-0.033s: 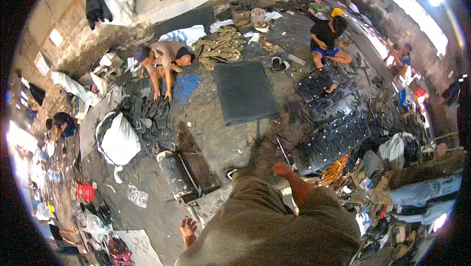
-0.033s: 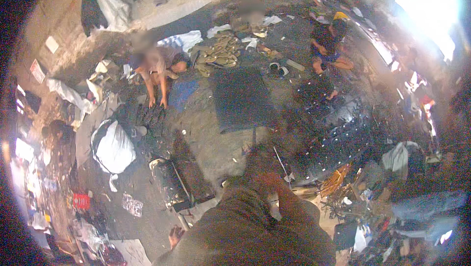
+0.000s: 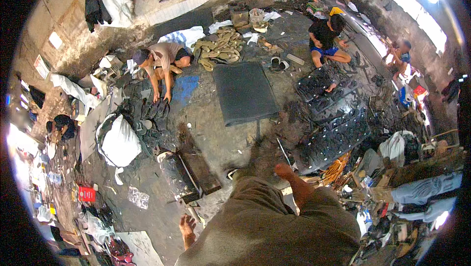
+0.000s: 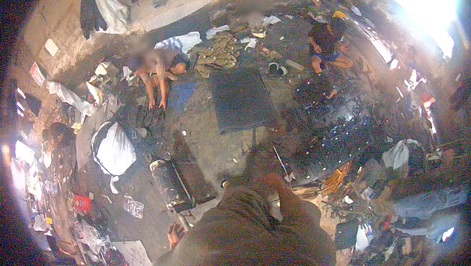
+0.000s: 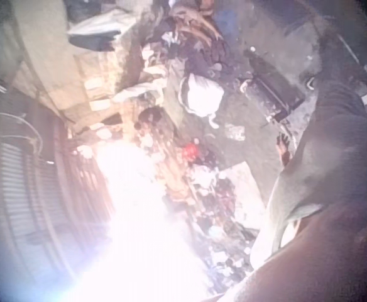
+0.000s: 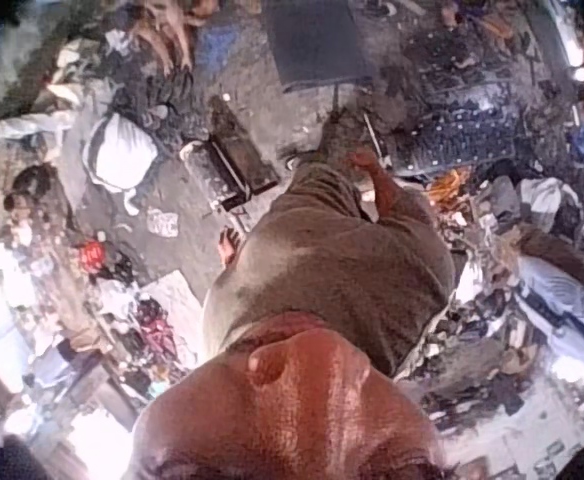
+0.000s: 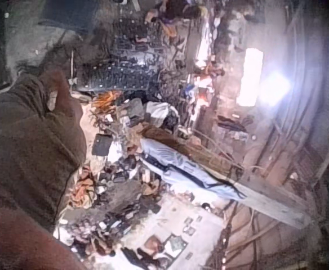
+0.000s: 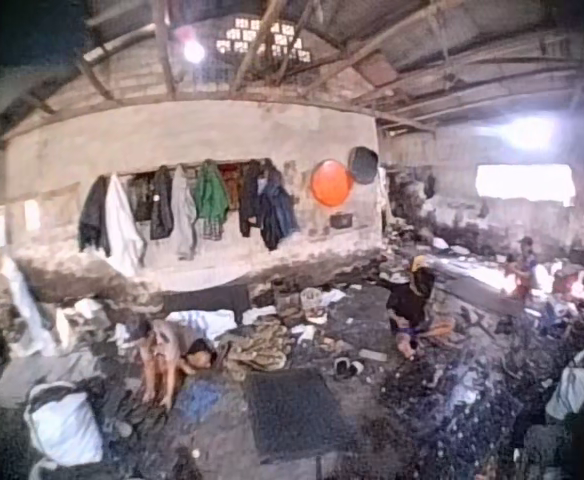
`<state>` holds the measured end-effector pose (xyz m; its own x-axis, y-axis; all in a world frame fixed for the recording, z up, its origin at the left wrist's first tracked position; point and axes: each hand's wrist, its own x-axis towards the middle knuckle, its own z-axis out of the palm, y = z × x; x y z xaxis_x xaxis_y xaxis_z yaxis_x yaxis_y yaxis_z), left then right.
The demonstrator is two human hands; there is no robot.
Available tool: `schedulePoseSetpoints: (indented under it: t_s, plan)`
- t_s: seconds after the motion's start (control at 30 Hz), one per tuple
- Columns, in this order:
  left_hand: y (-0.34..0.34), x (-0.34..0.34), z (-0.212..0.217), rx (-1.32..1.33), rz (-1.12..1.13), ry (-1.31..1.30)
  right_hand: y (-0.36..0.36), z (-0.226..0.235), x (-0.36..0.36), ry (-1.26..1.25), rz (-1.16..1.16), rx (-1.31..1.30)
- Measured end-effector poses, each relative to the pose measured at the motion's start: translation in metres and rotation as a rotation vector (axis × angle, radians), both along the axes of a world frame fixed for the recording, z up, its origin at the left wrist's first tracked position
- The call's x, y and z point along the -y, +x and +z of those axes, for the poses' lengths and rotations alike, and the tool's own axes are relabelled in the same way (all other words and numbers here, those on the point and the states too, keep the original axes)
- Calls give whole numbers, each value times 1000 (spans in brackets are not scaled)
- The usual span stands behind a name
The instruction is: The person sits on the floor and assembles flip-flops by hand, pressing the straps into the soles and adjusting them. They handle multiple flip-flops one at a time, occasionally picking up new soles and straps from the surrounding piles.
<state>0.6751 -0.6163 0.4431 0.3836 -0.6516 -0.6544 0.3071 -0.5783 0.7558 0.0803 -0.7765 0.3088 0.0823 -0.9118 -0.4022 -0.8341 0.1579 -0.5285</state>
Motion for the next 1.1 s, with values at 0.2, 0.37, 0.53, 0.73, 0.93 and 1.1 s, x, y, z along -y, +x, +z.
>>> schedulePoseSetpoints:
  t_s: [0.2, 0.37, 0.53, 0.73, 0.93, 1.1]
  plan:
    - [-16, 17, -9, -152, -81, -209, 13, 1, -12, 79, 40, 55]
    - [-33, -61, -78, -285, -224, -53, 26, 16, 1, -249, 77, 267]
    - [-54, -112, -71, -12, -303, 179, 40, 54, 17, -198, 43, 418]
    - [-61, -138, -76, 51, -335, 195, 46, 87, 30, -13, 128, 177]
    - [-58, -134, -100, 315, -549, -85, 33, 79, 10, -119, 118, 279]
    - [-63, -101, -74, -178, -58, -137, 9, 72, -19, -172, 96, 257]
